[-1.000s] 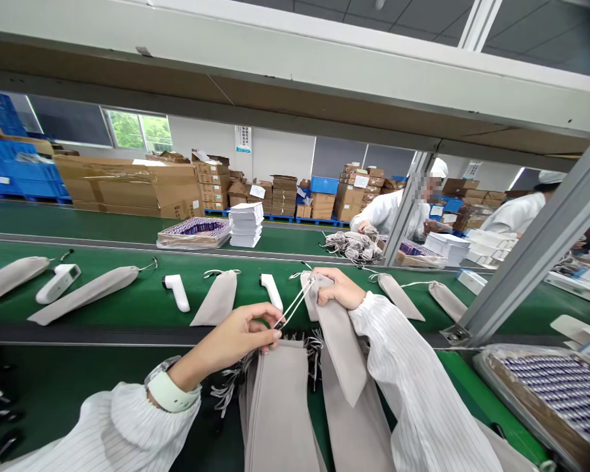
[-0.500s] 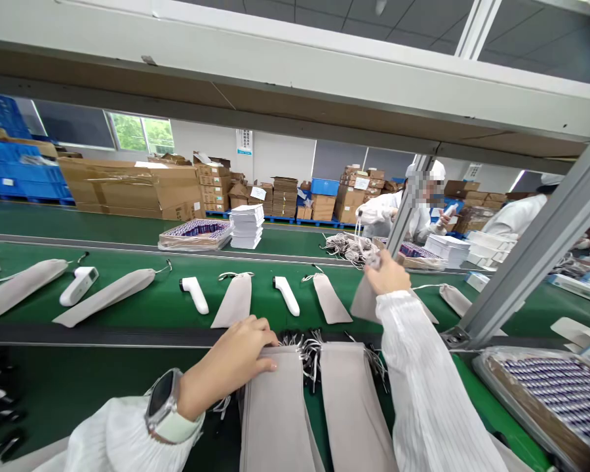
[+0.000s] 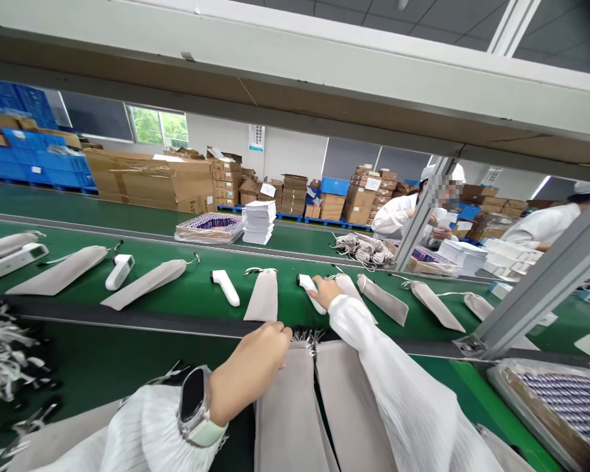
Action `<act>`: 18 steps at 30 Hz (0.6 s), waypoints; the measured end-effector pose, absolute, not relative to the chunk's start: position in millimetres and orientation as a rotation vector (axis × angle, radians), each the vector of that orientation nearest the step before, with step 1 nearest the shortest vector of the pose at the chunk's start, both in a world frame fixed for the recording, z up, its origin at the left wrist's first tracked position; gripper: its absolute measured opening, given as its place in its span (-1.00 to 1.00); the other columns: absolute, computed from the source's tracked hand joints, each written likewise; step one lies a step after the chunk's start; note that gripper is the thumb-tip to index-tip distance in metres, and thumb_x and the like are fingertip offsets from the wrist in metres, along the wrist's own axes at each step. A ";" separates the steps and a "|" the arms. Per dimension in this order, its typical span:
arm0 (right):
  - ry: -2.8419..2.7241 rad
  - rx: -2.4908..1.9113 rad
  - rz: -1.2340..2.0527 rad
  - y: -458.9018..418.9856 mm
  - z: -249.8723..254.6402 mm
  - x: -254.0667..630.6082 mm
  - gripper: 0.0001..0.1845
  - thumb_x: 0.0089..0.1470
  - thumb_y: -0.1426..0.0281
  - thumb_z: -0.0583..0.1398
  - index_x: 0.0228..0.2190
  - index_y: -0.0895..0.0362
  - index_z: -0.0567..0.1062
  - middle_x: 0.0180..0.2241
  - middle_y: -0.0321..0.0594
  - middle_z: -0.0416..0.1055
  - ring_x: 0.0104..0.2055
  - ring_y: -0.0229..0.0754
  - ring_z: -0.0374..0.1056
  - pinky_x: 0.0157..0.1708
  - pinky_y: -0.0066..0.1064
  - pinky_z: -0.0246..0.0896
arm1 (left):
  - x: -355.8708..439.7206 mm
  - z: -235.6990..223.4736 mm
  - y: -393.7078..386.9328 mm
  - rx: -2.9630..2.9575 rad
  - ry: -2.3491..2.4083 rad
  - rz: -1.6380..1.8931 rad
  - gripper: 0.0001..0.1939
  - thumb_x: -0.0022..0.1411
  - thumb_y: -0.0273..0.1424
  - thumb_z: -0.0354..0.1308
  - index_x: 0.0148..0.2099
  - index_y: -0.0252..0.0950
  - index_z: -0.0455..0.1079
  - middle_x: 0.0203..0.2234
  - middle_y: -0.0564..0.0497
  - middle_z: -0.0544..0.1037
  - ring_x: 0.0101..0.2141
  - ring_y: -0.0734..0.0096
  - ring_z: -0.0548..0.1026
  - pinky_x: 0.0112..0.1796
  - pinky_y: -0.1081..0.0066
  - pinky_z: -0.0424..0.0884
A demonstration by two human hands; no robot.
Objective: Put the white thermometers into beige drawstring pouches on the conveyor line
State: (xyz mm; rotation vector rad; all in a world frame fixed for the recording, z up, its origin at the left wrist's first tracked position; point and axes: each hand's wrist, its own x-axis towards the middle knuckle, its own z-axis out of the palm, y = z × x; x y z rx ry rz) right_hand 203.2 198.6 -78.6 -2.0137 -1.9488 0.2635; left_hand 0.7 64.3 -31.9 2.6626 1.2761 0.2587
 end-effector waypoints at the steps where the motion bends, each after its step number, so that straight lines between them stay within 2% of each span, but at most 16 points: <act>1: -1.946 -2.011 0.312 203.8 -84.2 193.5 -0.57 -0.13 0.30 0.18 -0.16 0.12 0.31 -0.21 -0.03 0.30 -0.08 -0.01 0.20 -0.14 -0.25 0.02 | 0.8 -32.4 64.3 2.673 1.286 0.255 -0.85 -0.01 -0.63 -0.02 -0.40 -0.30 0.23 -0.41 -0.03 0.38 -0.34 0.26 0.36 -0.39 0.38 0.24; 3: -1.900 -2.000 0.410 211.9 -92.2 183.3 -0.55 -0.20 0.43 0.23 -0.18 0.15 0.31 -0.22 0.01 0.30 -0.08 0.05 0.20 -0.14 -0.19 0.02 | 0.6 -34.1 64.2 2.725 1.283 0.246 -0.85 -0.02 -0.64 -0.03 -0.42 -0.31 0.26 -0.44 -0.05 0.40 -0.34 0.22 0.36 -0.39 0.36 0.22; 6: -1.784 -1.928 0.537 213.0 -88.9 189.5 -0.49 -0.18 0.56 0.17 -0.11 0.18 0.23 -0.24 0.00 0.31 -0.10 0.03 0.23 -0.14 -0.16 0.04 | -0.5 -34.3 64.2 2.808 1.251 0.225 -0.87 0.01 -0.61 -0.02 -0.48 -0.32 0.28 -0.48 -0.08 0.43 -0.33 0.16 0.35 -0.38 0.32 0.19; 9: -1.698 -1.779 0.643 192.6 -65.6 203.9 -0.38 -0.02 0.46 0.05 0.05 0.13 -0.08 -0.24 -0.10 0.32 -0.14 -0.11 0.28 -0.18 -0.22 0.14 | -0.8 -27.6 63.3 2.764 1.147 0.255 -0.85 0.07 -0.52 -0.02 -0.52 -0.29 0.26 -0.55 -0.02 0.41 -0.33 0.19 0.32 -0.38 0.35 0.16; 11: -1.659 -1.586 0.749 166.8 -43.8 208.8 -0.34 0.04 0.39 -0.01 0.07 0.04 -0.29 -0.23 -0.18 0.31 -0.15 -0.20 0.29 -0.23 -0.29 0.21 | 0.1 -20.7 61.9 2.675 1.052 0.335 -0.83 0.13 -0.45 -0.05 -0.50 -0.27 0.24 -0.57 0.03 0.38 -0.36 0.25 0.31 -0.40 0.39 0.14; 12: -1.619 -1.431 0.845 151.8 -33.0 209.1 -0.31 0.03 0.36 0.00 0.06 -0.02 -0.33 -0.23 -0.22 0.30 -0.15 -0.22 0.30 -0.24 -0.30 0.23 | 0.9 -17.3 61.0 2.629 1.013 0.382 -0.82 0.15 -0.42 -0.07 -0.49 -0.26 0.22 -0.57 0.04 0.36 -0.38 0.28 0.30 -0.41 0.41 0.13; 15: -1.403 -0.909 1.183 110.2 -8.6 203.2 -0.21 -0.13 0.36 0.18 0.00 -0.18 -0.21 -0.29 -0.33 0.28 -0.19 -0.19 0.32 -0.27 -0.25 0.25 | 4.2 -10.0 58.5 2.492 0.946 0.505 -0.80 0.19 -0.37 -0.12 -0.48 -0.26 0.16 -0.55 0.08 0.30 -0.44 0.37 0.28 -0.45 0.46 0.11; 18: -1.262 -0.734 1.356 88.6 -2.7 193.8 -0.19 -0.26 0.38 0.27 -0.07 -0.22 -0.09 -0.37 -0.40 0.27 -0.28 -0.21 0.34 -0.32 -0.25 0.26 | 7.0 -7.4 57.8 2.359 0.909 0.579 -0.77 0.21 -0.31 -0.15 -0.47 -0.27 0.11 -0.53 0.10 0.24 -0.48 0.43 0.24 -0.47 0.49 0.11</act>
